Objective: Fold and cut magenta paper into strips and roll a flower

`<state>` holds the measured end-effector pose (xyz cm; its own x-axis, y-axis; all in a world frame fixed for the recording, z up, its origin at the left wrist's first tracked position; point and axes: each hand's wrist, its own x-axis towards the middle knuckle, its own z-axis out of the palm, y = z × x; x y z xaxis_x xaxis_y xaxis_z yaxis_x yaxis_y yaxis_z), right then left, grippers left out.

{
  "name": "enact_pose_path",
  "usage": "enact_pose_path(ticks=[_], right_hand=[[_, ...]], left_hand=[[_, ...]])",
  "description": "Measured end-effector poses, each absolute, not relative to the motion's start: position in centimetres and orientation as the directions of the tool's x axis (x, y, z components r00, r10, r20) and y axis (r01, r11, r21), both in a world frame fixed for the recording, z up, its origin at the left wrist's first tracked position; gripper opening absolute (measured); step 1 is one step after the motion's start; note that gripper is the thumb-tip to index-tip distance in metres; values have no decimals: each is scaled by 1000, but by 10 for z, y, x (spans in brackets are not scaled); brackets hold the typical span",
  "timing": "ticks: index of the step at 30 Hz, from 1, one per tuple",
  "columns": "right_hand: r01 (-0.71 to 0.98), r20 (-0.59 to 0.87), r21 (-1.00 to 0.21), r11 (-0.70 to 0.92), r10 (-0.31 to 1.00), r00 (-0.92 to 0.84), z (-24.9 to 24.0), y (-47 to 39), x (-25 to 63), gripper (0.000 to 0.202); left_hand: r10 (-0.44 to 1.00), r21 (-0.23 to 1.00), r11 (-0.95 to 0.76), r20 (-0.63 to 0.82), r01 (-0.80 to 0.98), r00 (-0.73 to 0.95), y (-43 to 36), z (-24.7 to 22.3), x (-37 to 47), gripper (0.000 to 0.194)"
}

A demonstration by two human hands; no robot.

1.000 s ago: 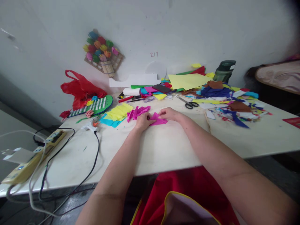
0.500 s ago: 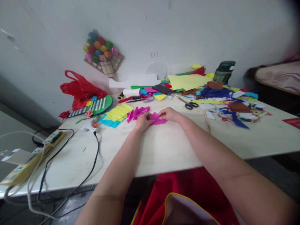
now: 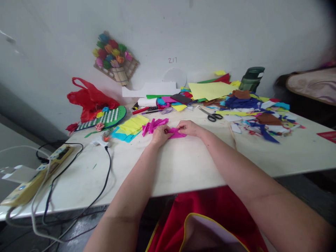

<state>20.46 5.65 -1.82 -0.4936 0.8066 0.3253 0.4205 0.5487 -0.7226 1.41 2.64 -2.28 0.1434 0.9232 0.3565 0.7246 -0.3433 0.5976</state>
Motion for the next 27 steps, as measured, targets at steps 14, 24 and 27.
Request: enact_pose_path(ticks=[14,24,27], right_hand=[[342,391,-704,622,742,-544,-19,57,203,16],[368,367,-655,660,704,-608,-19,58,205,18],[376,362,-634,676,689,-627,-20,59,205,19]], left_hand=[[882,491,-429,409,758,234,22,-18,15,6],[865,398,-464,396,791,308,18,-14,11,16],[867,436,-482,362,760,342,16,-11,9,22]])
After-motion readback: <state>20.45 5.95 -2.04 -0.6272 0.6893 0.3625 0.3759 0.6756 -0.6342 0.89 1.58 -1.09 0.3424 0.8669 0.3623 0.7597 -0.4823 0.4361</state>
